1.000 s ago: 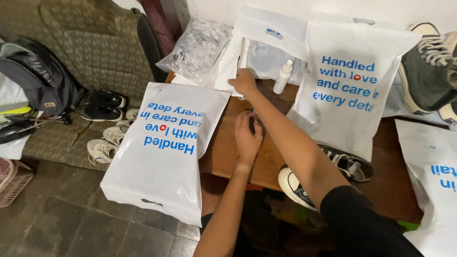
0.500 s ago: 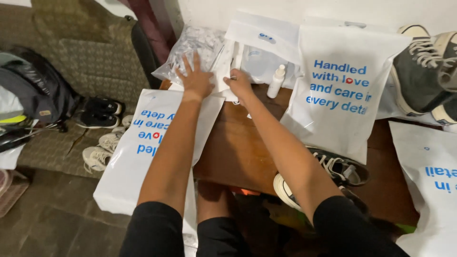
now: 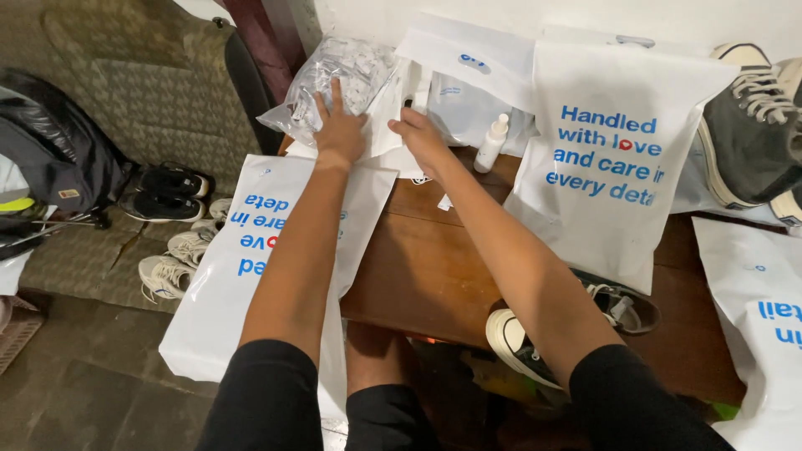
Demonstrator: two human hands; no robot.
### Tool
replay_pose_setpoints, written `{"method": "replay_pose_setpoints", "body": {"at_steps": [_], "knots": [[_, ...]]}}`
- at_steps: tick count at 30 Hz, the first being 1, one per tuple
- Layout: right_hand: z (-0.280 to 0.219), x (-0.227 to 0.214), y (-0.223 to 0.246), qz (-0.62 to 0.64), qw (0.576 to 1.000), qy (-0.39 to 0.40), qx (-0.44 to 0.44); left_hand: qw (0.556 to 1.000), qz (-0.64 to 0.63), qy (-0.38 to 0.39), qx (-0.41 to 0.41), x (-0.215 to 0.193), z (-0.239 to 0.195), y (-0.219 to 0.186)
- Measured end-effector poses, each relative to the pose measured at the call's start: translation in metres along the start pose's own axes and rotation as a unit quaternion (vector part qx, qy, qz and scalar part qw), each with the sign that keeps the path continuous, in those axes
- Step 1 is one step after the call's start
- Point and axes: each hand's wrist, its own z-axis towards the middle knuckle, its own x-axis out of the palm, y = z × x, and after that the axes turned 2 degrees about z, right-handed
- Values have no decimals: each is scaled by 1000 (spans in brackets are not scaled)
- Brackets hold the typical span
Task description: The person places pairs of shoes into white plastic bags printed with 'Handled with love and care in every detail.' They handle a black sneaker, a white sneaker, and a dark high-top sneaker, placing each pair into a bag and setting the sealed bags aside on the table.
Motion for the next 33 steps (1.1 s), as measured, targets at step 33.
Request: {"method": "replay_pose_setpoints", "body": {"at_steps": [33], "knots": [[-15,-13,194,-275,896,-84,-340,987,-101,-81,91,25,53,48]]}}
